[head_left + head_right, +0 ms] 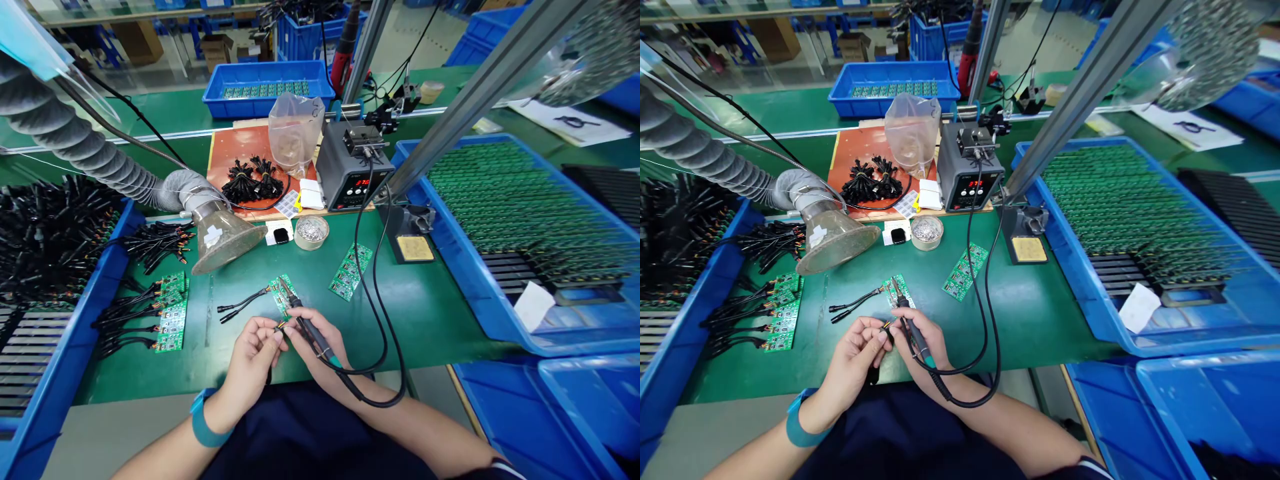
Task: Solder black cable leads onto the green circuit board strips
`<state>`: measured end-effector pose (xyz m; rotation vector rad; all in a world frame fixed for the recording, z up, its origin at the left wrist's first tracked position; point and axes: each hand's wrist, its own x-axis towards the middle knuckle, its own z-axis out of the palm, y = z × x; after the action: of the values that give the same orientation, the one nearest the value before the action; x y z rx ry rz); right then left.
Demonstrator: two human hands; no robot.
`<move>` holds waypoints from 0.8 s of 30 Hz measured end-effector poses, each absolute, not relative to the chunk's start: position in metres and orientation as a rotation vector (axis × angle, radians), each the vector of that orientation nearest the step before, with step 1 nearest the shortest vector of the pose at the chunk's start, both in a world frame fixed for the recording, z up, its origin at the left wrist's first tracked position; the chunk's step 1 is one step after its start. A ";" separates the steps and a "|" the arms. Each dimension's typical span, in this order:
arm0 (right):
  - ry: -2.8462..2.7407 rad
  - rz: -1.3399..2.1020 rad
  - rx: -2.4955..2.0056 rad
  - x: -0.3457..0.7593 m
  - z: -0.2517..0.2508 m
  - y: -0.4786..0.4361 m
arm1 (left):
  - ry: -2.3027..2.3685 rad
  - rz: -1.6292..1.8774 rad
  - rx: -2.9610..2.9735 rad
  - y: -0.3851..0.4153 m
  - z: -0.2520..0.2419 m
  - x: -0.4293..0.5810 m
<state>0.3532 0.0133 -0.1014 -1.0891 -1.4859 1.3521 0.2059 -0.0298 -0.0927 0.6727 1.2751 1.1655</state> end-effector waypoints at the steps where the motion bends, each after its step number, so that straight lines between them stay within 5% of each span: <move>1: -1.523 1.309 -1.075 0.355 -0.102 0.014 | 1.309 1.156 0.715 -0.029 -0.094 0.203; 10: -1.751 1.074 -1.024 0.373 -0.084 0.030 | 1.582 1.040 1.363 -0.025 -0.087 0.179; 24: -1.843 1.130 -0.925 0.364 -0.084 0.032 | 1.402 1.002 1.845 -0.030 -0.083 0.177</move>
<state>0.3640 0.0318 -0.0837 -0.9254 -1.8429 1.1304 0.1769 -0.0295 -0.0832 1.8448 1.4020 1.0023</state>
